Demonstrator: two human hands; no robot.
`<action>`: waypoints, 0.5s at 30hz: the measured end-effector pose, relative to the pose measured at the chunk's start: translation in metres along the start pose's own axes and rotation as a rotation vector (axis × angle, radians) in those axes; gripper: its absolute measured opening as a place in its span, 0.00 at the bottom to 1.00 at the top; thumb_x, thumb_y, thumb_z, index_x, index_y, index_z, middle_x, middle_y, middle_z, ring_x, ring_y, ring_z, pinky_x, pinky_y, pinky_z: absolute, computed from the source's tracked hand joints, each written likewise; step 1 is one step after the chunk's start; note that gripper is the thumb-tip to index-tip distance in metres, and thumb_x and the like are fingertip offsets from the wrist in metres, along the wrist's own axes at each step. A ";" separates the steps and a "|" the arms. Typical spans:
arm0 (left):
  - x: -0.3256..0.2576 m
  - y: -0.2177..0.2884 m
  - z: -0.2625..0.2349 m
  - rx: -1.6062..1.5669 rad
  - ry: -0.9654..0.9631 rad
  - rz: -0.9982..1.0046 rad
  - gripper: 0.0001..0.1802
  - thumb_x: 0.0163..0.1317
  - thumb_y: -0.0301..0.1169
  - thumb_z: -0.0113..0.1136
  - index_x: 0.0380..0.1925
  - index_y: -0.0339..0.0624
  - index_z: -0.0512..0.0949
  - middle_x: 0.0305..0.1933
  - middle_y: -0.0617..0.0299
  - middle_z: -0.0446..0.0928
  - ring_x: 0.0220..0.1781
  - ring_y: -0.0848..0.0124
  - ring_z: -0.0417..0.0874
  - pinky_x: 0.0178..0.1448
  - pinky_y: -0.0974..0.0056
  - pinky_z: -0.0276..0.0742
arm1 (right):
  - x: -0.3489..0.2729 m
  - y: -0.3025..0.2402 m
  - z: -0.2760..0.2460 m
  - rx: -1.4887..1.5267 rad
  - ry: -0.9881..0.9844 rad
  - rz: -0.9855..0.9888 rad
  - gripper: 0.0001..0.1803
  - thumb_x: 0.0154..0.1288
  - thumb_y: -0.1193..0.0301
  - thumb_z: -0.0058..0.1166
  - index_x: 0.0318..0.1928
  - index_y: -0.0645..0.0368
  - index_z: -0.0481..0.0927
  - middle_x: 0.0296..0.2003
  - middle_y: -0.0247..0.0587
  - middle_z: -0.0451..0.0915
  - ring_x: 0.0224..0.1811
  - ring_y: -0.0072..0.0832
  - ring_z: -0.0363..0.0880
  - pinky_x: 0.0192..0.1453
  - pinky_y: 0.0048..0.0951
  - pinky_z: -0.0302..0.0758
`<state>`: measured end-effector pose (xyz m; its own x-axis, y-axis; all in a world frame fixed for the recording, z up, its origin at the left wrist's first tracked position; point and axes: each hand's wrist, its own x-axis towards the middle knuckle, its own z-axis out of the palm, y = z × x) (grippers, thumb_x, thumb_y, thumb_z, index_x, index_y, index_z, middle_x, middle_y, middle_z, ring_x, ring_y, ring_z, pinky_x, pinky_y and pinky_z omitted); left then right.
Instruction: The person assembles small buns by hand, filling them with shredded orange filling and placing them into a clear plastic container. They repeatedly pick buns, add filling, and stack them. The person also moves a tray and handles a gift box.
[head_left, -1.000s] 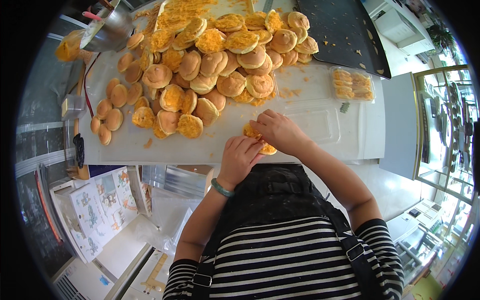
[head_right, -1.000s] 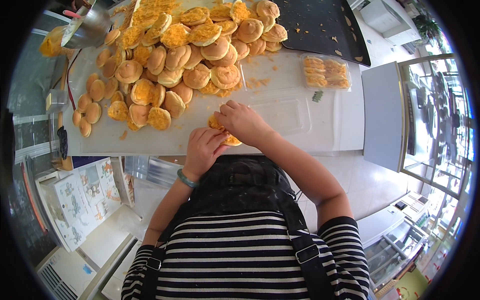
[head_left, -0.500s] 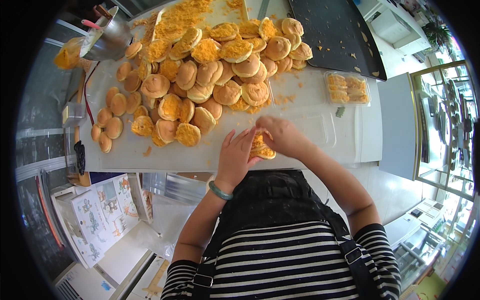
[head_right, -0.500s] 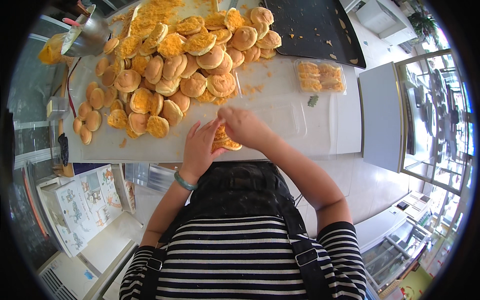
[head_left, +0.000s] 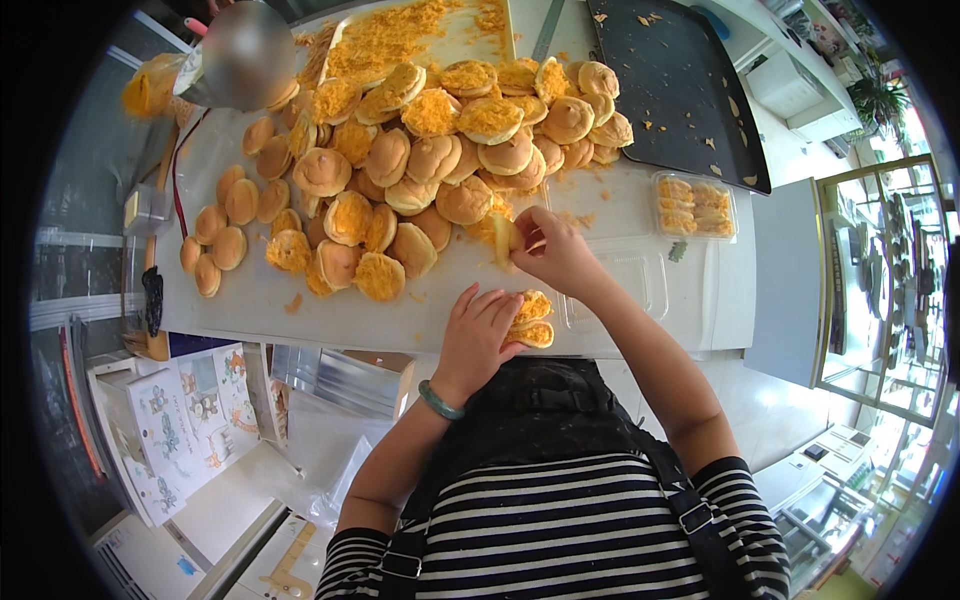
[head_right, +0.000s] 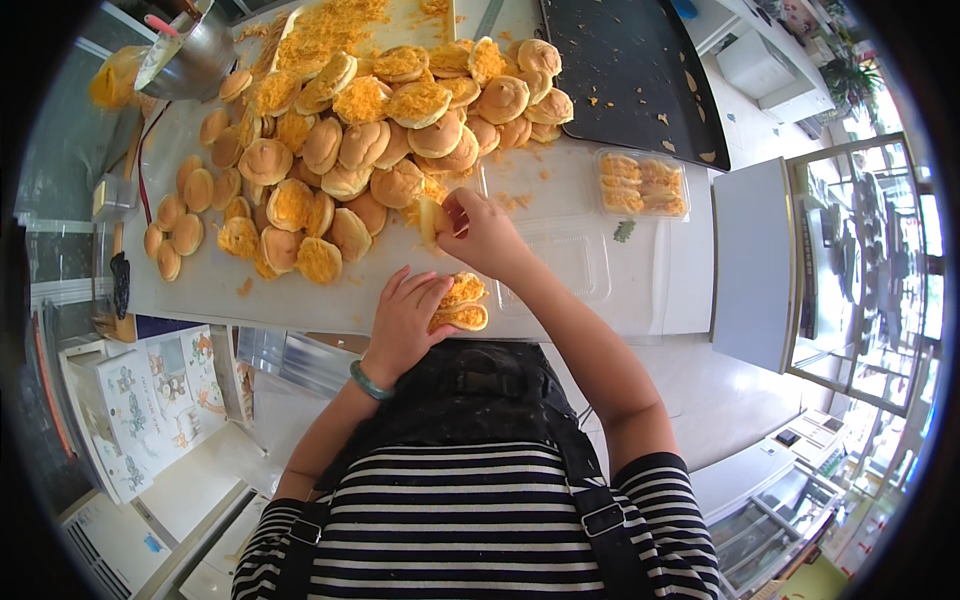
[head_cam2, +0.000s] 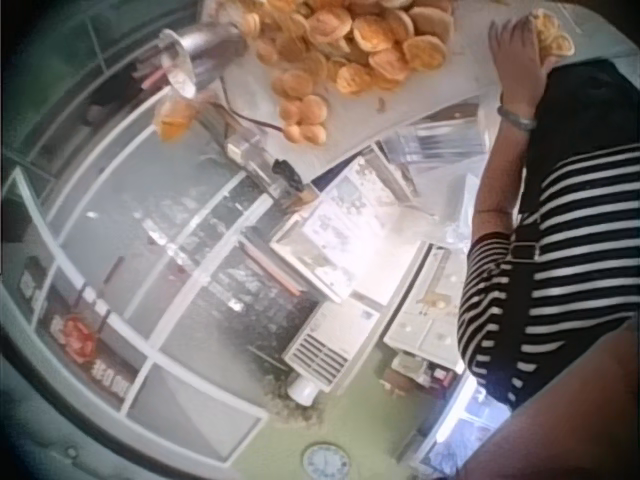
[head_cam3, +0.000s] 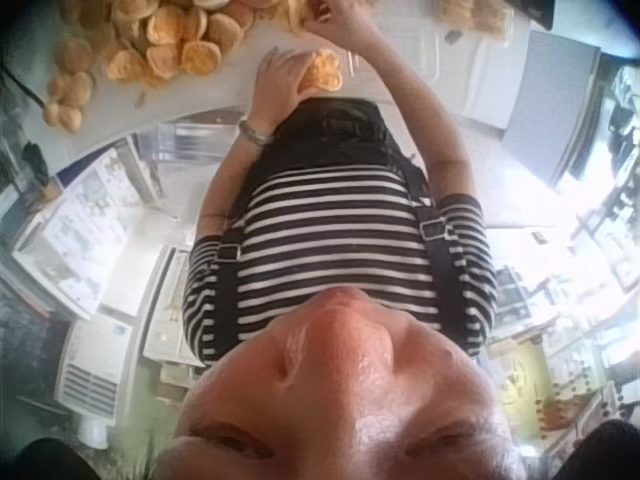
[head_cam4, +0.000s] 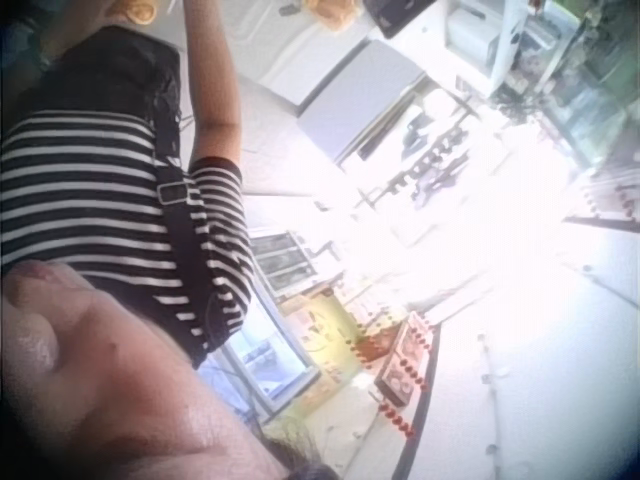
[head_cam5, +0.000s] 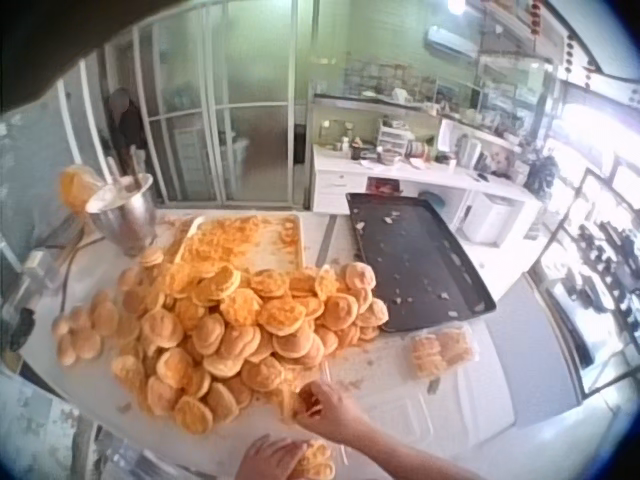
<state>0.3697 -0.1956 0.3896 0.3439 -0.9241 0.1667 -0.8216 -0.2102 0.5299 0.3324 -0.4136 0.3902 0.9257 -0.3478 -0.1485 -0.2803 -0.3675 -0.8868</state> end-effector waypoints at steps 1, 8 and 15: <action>-0.001 0.001 0.000 -0.006 -0.003 -0.003 0.39 0.51 0.41 0.74 0.63 0.40 0.74 0.61 0.59 0.80 0.69 0.62 0.74 0.80 0.48 0.57 | -0.001 0.000 0.000 -0.019 -0.047 0.057 0.23 0.55 0.76 0.62 0.54 0.62 0.76 0.49 0.46 0.82 0.44 0.46 0.85 0.48 0.42 0.83; -0.002 0.001 0.003 -0.024 0.007 -0.010 0.39 0.50 0.40 0.75 0.63 0.40 0.74 0.61 0.60 0.80 0.69 0.63 0.73 0.80 0.49 0.57 | -0.003 0.003 -0.002 -0.476 -0.087 -0.148 0.39 0.52 0.79 0.63 0.68 0.62 0.68 0.59 0.52 0.75 0.58 0.50 0.79 0.61 0.40 0.78; -0.008 -0.004 0.012 -0.118 0.131 0.080 0.39 0.53 0.44 0.69 0.62 0.34 0.73 0.63 0.44 0.74 0.63 0.46 0.73 0.74 0.45 0.64 | 0.001 0.018 -0.007 -0.652 -0.181 -0.460 0.45 0.46 0.66 0.74 0.65 0.66 0.69 0.52 0.58 0.73 0.62 0.54 0.69 0.66 0.49 0.70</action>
<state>0.3645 -0.1909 0.3758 0.3426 -0.8851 0.3150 -0.7924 -0.0921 0.6030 0.3267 -0.4262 0.3772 0.9952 0.0843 0.0504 0.0980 -0.8865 -0.4522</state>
